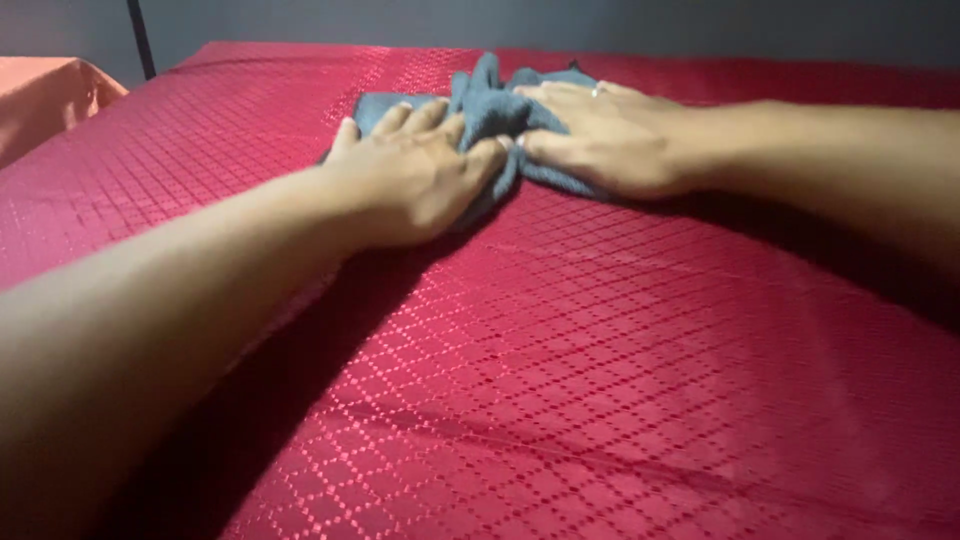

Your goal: The person is wiping a red tablecloth with a grey cloth.

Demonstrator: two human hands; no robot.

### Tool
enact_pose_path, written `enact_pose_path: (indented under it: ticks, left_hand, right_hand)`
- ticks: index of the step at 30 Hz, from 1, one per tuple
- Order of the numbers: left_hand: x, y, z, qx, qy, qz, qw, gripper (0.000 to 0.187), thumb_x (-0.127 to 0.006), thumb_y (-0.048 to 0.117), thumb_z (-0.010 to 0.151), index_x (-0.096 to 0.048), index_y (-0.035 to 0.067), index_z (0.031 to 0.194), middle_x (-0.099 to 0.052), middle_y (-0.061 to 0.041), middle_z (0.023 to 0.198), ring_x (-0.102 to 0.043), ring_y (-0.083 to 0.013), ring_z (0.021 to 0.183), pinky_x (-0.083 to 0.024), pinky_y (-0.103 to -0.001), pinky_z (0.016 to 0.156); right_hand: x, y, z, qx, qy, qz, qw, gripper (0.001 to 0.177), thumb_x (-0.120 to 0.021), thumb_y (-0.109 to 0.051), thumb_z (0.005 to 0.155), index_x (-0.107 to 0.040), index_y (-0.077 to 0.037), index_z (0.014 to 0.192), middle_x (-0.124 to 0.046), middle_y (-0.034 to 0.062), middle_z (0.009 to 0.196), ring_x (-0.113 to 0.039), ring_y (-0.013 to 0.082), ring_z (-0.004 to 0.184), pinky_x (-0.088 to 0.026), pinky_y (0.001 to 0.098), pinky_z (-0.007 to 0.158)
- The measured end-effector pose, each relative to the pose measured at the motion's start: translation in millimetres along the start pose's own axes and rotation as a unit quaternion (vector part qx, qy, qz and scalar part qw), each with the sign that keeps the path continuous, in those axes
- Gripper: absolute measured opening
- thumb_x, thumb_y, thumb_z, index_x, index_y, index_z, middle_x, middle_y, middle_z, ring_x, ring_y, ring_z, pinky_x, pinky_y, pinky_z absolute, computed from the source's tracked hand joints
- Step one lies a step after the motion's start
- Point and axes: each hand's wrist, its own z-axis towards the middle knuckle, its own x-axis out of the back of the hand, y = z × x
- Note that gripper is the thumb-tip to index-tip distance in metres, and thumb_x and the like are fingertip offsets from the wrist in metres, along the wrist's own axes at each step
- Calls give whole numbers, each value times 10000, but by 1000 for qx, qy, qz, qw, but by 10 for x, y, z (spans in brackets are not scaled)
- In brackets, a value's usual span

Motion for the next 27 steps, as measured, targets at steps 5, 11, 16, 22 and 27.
enact_pose_path:
  ticks: [5, 11, 16, 22, 27]
  left_hand:
    - [-93, -273, 357, 83, -7, -32, 996, 582, -219, 506, 1023, -377, 298, 1543, -271, -140, 1649, -228, -496, 1494, -184, -834, 1097]
    - [-23, -283, 589, 292, -15, -113, 950, 770, -187, 701, 976, -192, 287, 1624, -95, -135, 1701, -64, -445, 1553, -27, -753, 1178]
    - [15, -266, 558, 306, -18, -112, 945, 791, -202, 716, 979, -188, 278, 1637, -92, -150, 1710, -64, -450, 1559, -32, -739, 1187]
    - [32, -55, 353, 275, -11, -107, 955, 817, -215, 675, 979, -191, 166, 1619, -115, -103, 1708, -97, -356, 1572, -62, -719, 1200]
    - [136, 297, -130, 209, -4, -84, 974, 791, -277, 624, 995, -261, 101, 1588, -162, -206, 1672, -173, -438, 1525, -127, -742, 1156]
  right_hand:
    - [-83, 113, 427, -57, 3, -3, 998, 622, -329, -486, 997, -467, -85, 1452, -487, 216, 1486, -427, 386, 1412, -323, 529, 1161]
    - [-177, 231, 744, -178, 7, -29, 984, 760, -285, -601, 1012, -374, -39, 1516, -376, 203, 1584, -326, 369, 1476, -266, 524, 1183]
    - [-124, 135, 701, -209, -17, -39, 977, 780, -254, -622, 1013, -388, -82, 1559, -394, 153, 1639, -355, 339, 1528, -306, 516, 1235]
    - [-22, -46, 300, -156, -34, -58, 985, 768, -220, -632, 994, -271, -162, 1598, -208, 129, 1686, -180, 320, 1553, -172, 552, 1227]
    - [56, -267, -224, -123, -46, -76, 988, 738, -247, -612, 986, -245, -215, 1608, -174, 131, 1677, -130, 312, 1554, -126, 535, 1228]
